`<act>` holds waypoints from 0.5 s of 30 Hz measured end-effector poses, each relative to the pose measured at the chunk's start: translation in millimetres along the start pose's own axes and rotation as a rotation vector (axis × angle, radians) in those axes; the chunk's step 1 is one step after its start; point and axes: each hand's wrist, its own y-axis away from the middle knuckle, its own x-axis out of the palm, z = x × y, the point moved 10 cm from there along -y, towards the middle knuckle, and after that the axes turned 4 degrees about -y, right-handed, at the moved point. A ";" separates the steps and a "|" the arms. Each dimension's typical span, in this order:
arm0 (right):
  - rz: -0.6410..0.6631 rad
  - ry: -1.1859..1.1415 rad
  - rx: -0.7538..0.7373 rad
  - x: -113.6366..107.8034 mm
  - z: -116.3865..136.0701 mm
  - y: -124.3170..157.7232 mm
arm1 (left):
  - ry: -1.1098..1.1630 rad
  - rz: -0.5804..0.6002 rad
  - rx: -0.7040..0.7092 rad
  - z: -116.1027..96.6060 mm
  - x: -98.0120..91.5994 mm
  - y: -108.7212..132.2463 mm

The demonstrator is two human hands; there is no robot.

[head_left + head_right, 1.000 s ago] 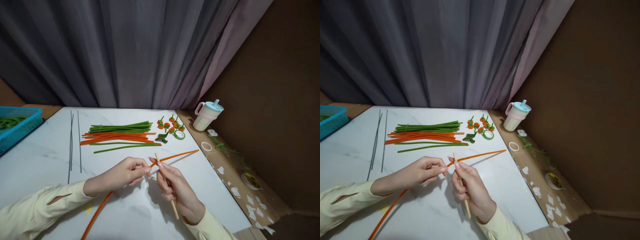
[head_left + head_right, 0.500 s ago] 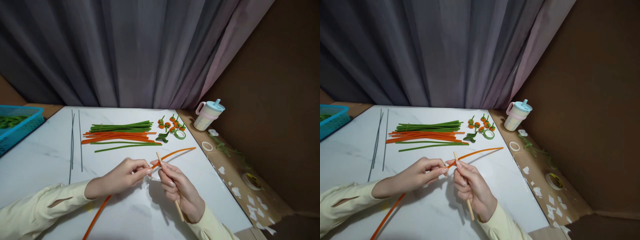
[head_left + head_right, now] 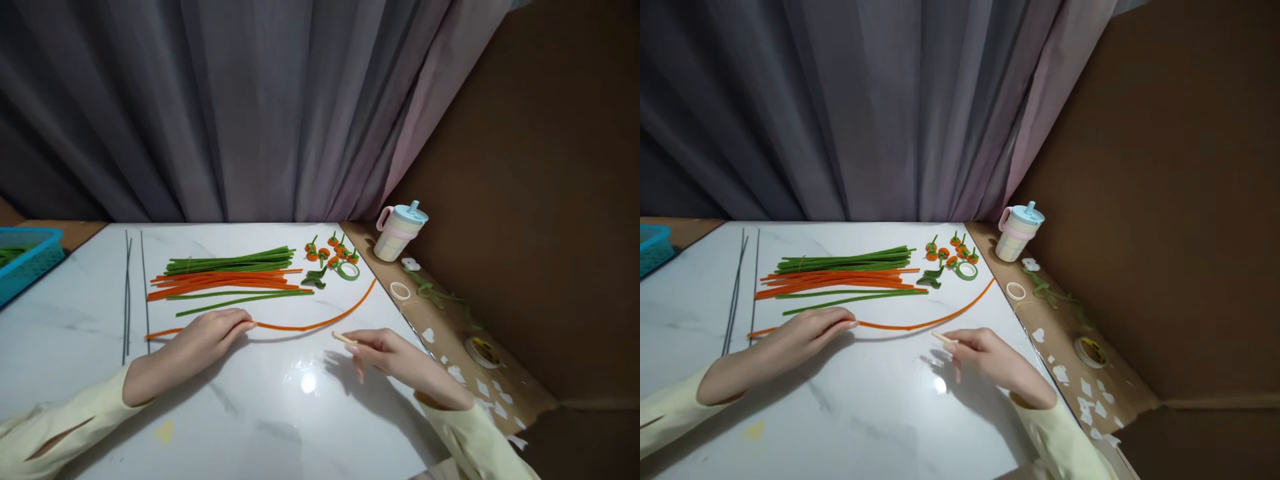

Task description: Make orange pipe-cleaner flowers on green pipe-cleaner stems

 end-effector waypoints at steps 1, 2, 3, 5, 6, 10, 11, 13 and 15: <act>-0.049 0.199 -0.009 -16.0 -3.1 6.3 | -0.039 -0.006 0.022 3.5 4.9 2.2; -0.141 0.373 0.020 -38.2 -8.6 12.3 | -0.069 -0.018 0.035 6.8 9.5 4.4; -0.278 0.530 0.084 -66.2 -14.8 18.8 | -0.095 -0.036 0.053 8.6 13.6 6.5; -0.644 0.848 0.325 -130.7 -25.3 40.0 | -0.159 -0.077 0.115 5.9 21.3 10.9; -0.748 0.974 0.483 -154.6 -32.4 49.4 | -0.201 -0.106 0.172 0.1 24.2 13.4; -0.885 1.048 0.574 -195.3 -41.3 50.1 | -0.415 -0.228 0.399 -31.9 32.5 24.9; -0.892 1.066 0.534 -196.9 -38.7 45.9 | -0.474 -0.244 0.428 -38.1 34.5 26.4; -0.872 1.097 0.420 -192.9 -29.6 34.0 | -0.593 -0.244 0.454 -46.6 39.1 26.4; -0.849 1.121 0.334 -183.2 -16.3 20.1 | -0.692 -0.247 0.482 -54.2 41.7 25.0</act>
